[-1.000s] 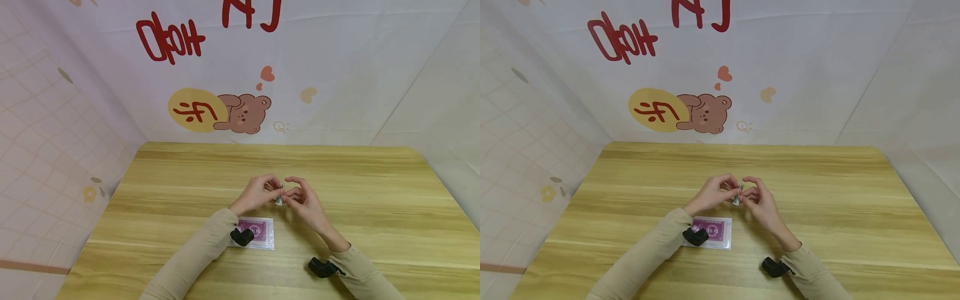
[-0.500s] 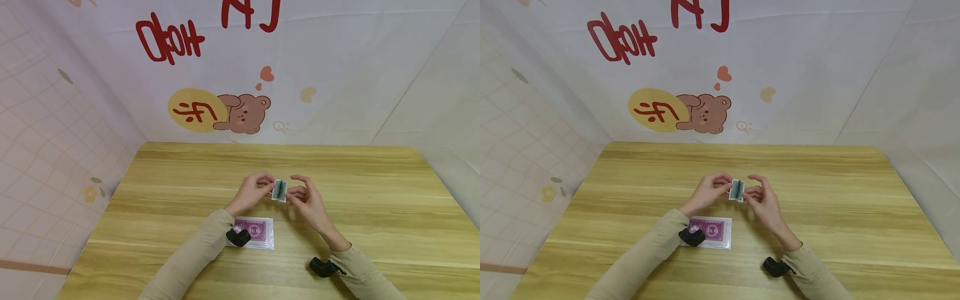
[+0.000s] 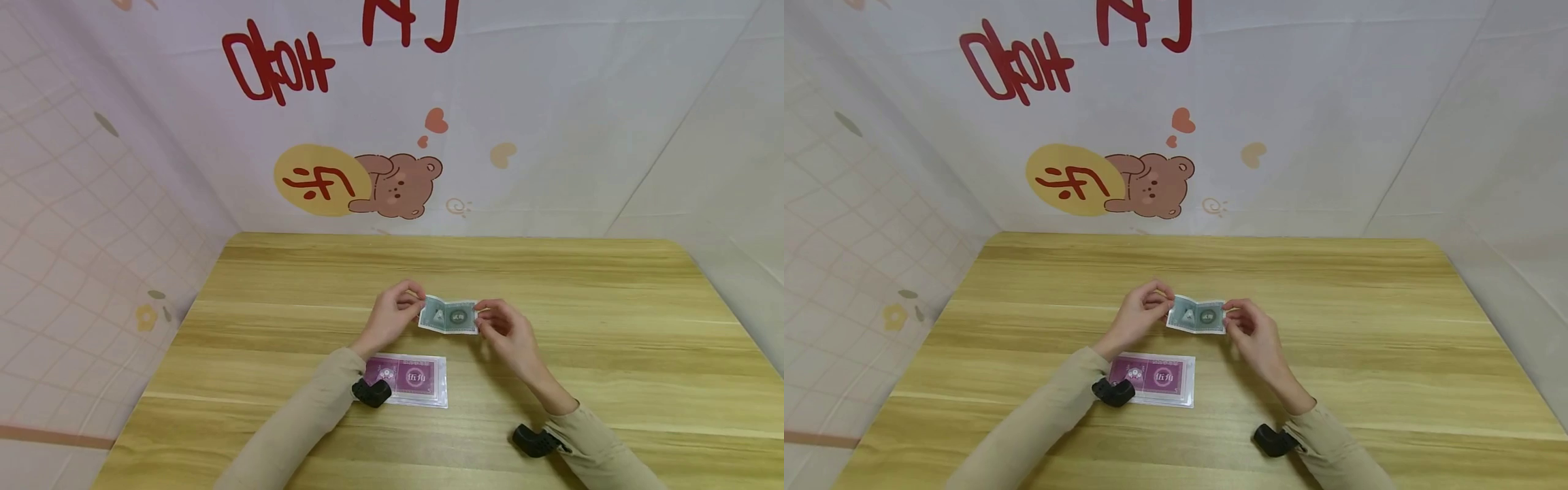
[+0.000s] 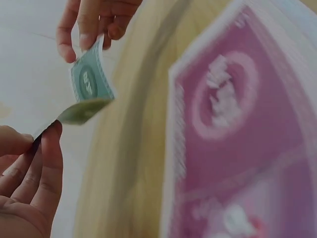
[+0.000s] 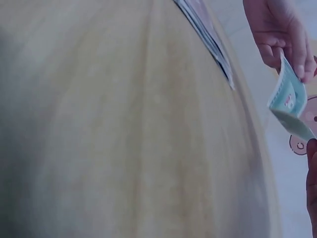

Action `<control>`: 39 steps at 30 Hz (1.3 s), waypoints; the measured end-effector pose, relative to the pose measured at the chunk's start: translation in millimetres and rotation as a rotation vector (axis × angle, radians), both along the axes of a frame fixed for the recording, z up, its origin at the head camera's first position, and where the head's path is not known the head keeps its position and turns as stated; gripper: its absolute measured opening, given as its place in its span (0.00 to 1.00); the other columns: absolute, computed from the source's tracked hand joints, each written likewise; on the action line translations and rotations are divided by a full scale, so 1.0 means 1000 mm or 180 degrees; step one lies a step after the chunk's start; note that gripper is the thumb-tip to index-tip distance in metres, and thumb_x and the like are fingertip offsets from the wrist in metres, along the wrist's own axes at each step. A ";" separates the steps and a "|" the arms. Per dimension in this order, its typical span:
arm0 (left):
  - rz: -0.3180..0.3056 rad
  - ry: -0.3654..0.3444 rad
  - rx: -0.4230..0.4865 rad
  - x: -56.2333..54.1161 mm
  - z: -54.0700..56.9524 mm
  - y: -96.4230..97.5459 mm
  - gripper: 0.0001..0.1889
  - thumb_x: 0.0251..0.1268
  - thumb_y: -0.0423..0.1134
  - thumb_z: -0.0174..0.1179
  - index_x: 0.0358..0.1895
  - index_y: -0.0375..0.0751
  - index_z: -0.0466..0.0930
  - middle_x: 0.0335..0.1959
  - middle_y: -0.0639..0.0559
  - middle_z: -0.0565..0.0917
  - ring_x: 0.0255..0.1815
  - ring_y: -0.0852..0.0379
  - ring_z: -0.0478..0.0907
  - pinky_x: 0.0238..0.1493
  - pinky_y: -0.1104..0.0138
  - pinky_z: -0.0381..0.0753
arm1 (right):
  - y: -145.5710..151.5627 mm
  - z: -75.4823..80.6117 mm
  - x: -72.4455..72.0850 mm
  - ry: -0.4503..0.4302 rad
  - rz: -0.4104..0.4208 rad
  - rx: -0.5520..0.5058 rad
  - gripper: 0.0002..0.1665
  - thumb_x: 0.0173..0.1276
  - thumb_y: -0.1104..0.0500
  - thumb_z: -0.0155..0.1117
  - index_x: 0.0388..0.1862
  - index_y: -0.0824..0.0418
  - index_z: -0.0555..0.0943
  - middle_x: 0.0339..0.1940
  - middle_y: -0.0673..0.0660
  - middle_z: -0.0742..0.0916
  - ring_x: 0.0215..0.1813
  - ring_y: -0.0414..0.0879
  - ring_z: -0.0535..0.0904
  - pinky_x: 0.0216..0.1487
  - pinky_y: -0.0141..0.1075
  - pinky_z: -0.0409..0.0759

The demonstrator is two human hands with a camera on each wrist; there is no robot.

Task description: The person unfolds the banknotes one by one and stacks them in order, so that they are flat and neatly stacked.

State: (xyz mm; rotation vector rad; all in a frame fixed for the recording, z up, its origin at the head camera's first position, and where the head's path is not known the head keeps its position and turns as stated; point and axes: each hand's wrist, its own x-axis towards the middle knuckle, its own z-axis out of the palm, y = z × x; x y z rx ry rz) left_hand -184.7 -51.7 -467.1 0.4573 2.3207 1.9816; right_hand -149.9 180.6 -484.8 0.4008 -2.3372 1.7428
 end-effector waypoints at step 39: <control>-0.0406 -0.0086 -0.0626 0.042 -0.018 -0.069 0.08 0.58 0.17 0.58 0.41 0.22 0.76 0.38 0.30 0.80 0.34 0.36 0.81 0.33 0.69 0.81 | -0.026 -0.007 0.018 -0.0222 0.0755 0.0642 0.11 0.59 0.74 0.67 0.39 0.65 0.78 0.29 0.54 0.81 0.26 0.42 0.79 0.24 0.32 0.80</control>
